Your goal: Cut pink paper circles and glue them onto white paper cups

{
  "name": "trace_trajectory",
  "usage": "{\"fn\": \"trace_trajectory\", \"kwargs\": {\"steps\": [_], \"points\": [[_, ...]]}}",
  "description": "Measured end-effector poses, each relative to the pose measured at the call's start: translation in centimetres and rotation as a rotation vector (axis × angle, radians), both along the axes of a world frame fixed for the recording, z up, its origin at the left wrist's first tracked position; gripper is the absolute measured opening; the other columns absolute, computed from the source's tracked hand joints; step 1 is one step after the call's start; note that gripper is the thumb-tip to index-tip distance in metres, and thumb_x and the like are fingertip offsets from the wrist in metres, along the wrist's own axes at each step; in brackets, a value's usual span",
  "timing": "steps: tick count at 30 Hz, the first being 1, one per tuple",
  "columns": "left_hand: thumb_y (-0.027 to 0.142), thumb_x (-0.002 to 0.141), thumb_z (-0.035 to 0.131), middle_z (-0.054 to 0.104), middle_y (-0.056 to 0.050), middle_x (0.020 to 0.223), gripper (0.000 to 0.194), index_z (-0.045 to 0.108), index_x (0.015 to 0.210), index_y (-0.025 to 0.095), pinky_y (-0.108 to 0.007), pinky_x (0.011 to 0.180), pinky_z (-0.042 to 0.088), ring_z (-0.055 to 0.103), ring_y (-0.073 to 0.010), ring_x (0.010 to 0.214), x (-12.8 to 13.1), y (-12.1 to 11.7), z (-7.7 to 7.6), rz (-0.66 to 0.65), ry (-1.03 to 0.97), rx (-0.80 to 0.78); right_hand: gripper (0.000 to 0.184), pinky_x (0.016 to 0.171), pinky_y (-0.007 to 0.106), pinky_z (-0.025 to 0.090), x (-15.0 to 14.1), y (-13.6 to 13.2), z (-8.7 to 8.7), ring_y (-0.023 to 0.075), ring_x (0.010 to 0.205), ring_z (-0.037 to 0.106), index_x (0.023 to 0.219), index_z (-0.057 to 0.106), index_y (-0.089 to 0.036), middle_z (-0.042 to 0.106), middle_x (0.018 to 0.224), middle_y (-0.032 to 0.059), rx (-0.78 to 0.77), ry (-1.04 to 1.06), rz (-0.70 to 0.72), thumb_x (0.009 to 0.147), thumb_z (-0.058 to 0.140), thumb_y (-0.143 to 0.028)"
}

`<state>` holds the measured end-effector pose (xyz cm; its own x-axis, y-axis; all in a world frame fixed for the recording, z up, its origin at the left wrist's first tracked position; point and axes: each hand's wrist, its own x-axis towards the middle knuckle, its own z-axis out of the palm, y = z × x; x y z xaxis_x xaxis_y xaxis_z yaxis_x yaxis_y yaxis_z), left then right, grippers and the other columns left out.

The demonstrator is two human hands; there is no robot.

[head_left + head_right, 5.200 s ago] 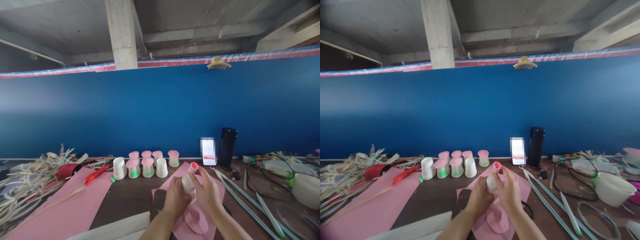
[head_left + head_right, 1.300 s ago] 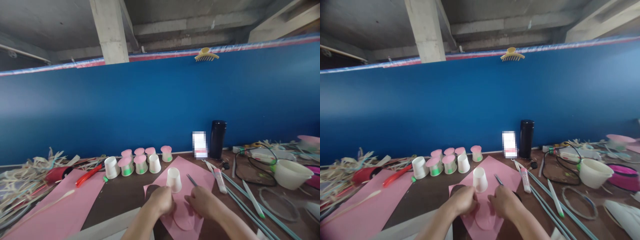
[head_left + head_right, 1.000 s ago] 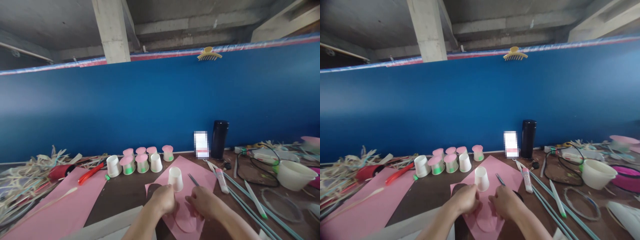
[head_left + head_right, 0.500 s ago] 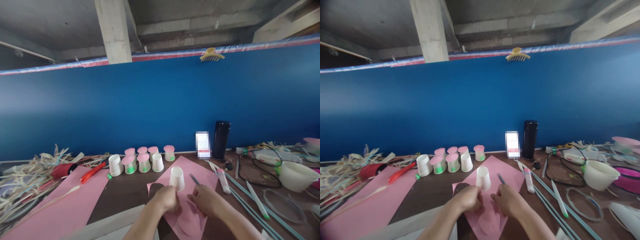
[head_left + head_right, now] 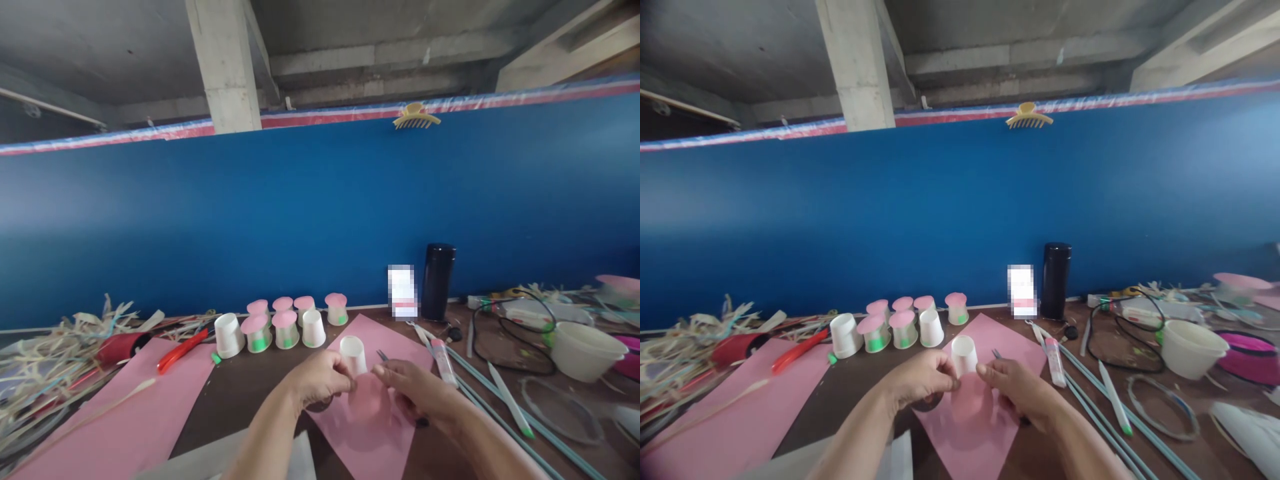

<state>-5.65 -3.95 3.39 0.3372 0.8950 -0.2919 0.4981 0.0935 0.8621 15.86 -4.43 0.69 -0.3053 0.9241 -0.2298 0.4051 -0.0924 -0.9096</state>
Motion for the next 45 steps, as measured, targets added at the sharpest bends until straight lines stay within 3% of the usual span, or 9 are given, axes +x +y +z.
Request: {"fn": "trace_trajectory", "kwargs": {"steps": [7, 16, 24, 32, 36, 45], "points": [[0.029, 0.065, 0.064, 0.055, 0.002, 0.064, 0.020, 0.058, 0.078, 0.016, -0.019, 0.046, 0.032, 0.045, -0.0078, 0.052, 0.4, 0.1, 0.2, 0.102, -0.119, 0.069, 0.031, 0.035, 0.019, 0.005, -0.6, -0.8, 0.9, 0.0031, 0.035, 0.016, 0.074, 0.045, -0.021, 0.034, 0.041, -0.0124, -0.173, 0.357, 0.020, 0.073, 0.061, -0.047], [0.031, 0.065, 0.066, 0.051, 0.003, 0.064, 0.029, 0.057, 0.088, 0.014, -0.020, 0.047, 0.031, 0.044, -0.0077, 0.053, 1.5, -0.2, 0.9, 0.216, -0.233, 0.076, 0.025, 0.033, 0.018, 0.007, -0.6, 0.0, 0.2, 0.0022, 0.033, 0.016, 0.076, 0.050, -0.020, 0.036, 0.043, -0.0123, -0.159, 0.382, -0.056, 0.071, 0.064, -0.040], [0.034, 0.063, 0.073, 0.060, -0.004, 0.088, 0.041, 0.060, 0.096, 0.014, -0.025, 0.070, 0.045, 0.056, -0.0117, 0.074, 2.0, -0.2, 0.1, 0.171, -0.421, -0.090, 0.028, 0.034, 0.017, 0.007, -1.0, -0.1, 0.4, 0.0023, 0.035, 0.017, 0.085, 0.058, -0.018, 0.038, 0.045, -0.0114, -0.100, 0.426, -0.132, 0.067, 0.067, -0.038], [0.025, 0.060, 0.072, 0.060, -0.004, 0.082, 0.039, 0.060, 0.094, 0.011, -0.023, 0.064, 0.043, 0.055, -0.0107, 0.069, 2.3, -0.1, 0.0, 0.214, -0.431, -0.060, 0.034, 0.035, 0.017, 0.007, -1.3, -0.4, 0.7, 0.0027, 0.035, 0.016, 0.096, 0.058, -0.017, 0.034, 0.043, -0.0124, -0.097, 0.416, -0.155, 0.068, 0.066, -0.034], [0.028, 0.058, 0.073, 0.059, -0.003, 0.081, 0.040, 0.061, 0.093, 0.012, -0.023, 0.062, 0.043, 0.053, -0.0100, 0.066, 2.4, 0.0, -0.2, 0.228, -0.422, -0.029, 0.037, 0.034, 0.017, 0.008, -1.2, -0.5, 0.5, 0.0022, 0.035, 0.018, 0.099, 0.058, -0.017, 0.041, 0.046, -0.0108, -0.094, 0.407, -0.150, 0.067, 0.067, -0.033], [0.029, 0.060, 0.073, 0.060, -0.004, 0.082, 0.044, 0.059, 0.098, 0.012, -0.022, 0.060, 0.039, 0.054, -0.0101, 0.068, 2.4, -0.5, 0.1, 0.170, -0.371, -0.073, 0.041, 0.036, 0.018, 0.007, -1.3, -0.2, 0.5, 0.0028, 0.035, 0.020, 0.101, 0.059, -0.017, 0.043, 0.046, -0.0102, -0.108, 0.411, -0.169, 0.064, 0.068, -0.033]]}}
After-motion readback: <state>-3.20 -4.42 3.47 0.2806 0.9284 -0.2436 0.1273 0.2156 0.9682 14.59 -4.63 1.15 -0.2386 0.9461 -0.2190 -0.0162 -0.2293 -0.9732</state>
